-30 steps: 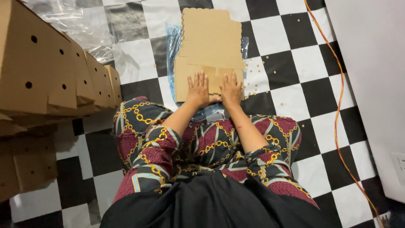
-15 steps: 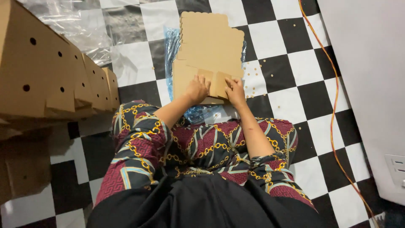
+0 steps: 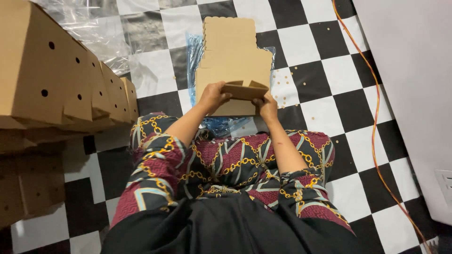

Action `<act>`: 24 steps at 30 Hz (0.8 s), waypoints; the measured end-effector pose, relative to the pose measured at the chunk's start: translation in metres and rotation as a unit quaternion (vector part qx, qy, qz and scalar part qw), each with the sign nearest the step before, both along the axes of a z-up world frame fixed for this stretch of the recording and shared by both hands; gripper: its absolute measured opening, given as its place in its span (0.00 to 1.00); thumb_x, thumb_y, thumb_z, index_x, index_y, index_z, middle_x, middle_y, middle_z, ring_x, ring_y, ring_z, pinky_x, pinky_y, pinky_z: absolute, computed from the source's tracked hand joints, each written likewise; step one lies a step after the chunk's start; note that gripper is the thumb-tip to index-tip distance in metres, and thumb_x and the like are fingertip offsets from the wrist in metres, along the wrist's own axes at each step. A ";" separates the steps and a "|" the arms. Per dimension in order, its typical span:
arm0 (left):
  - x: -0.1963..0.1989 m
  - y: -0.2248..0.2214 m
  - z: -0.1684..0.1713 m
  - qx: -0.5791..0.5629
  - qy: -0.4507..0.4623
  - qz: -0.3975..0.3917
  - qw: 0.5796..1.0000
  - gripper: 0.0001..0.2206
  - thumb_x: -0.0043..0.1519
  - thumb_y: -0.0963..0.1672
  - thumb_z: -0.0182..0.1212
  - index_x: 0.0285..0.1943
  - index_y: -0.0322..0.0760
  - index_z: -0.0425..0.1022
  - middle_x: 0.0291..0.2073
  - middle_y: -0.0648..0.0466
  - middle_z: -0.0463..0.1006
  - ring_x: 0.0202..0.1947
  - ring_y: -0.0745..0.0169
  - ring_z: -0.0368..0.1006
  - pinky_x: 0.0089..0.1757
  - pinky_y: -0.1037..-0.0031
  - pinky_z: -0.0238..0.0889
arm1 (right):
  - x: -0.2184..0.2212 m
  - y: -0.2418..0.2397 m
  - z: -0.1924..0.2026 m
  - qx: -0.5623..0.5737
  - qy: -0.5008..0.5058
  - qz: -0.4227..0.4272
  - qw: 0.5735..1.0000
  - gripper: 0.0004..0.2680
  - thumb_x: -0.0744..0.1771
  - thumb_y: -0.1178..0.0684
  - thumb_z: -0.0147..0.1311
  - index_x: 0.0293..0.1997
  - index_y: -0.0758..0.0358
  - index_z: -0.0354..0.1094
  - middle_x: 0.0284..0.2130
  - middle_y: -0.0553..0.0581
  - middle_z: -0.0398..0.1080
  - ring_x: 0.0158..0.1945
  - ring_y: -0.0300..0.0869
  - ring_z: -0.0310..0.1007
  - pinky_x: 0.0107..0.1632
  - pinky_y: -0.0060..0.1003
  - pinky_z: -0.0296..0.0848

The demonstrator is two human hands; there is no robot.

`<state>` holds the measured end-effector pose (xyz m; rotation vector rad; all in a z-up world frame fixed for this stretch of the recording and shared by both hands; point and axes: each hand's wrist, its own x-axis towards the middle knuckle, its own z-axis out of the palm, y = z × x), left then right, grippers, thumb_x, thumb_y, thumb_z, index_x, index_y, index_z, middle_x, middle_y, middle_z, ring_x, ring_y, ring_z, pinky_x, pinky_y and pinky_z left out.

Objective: A person is sitting on the floor and assembling a small cardboard box by folding it along pre-scored lines.

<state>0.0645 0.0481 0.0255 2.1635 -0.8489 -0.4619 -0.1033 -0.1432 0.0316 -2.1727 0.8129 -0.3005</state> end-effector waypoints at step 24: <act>-0.024 -0.072 0.023 0.247 -0.298 -0.137 0.912 0.28 0.65 0.60 0.53 0.76 0.70 0.60 0.74 0.37 0.58 0.73 0.22 0.49 0.63 0.28 0.39 | 0.016 -0.027 -0.045 -0.141 0.103 -0.226 0.958 0.19 0.57 0.45 0.75 0.47 0.49 0.71 0.47 0.52 0.64 0.53 0.53 0.67 0.54 0.47 0.69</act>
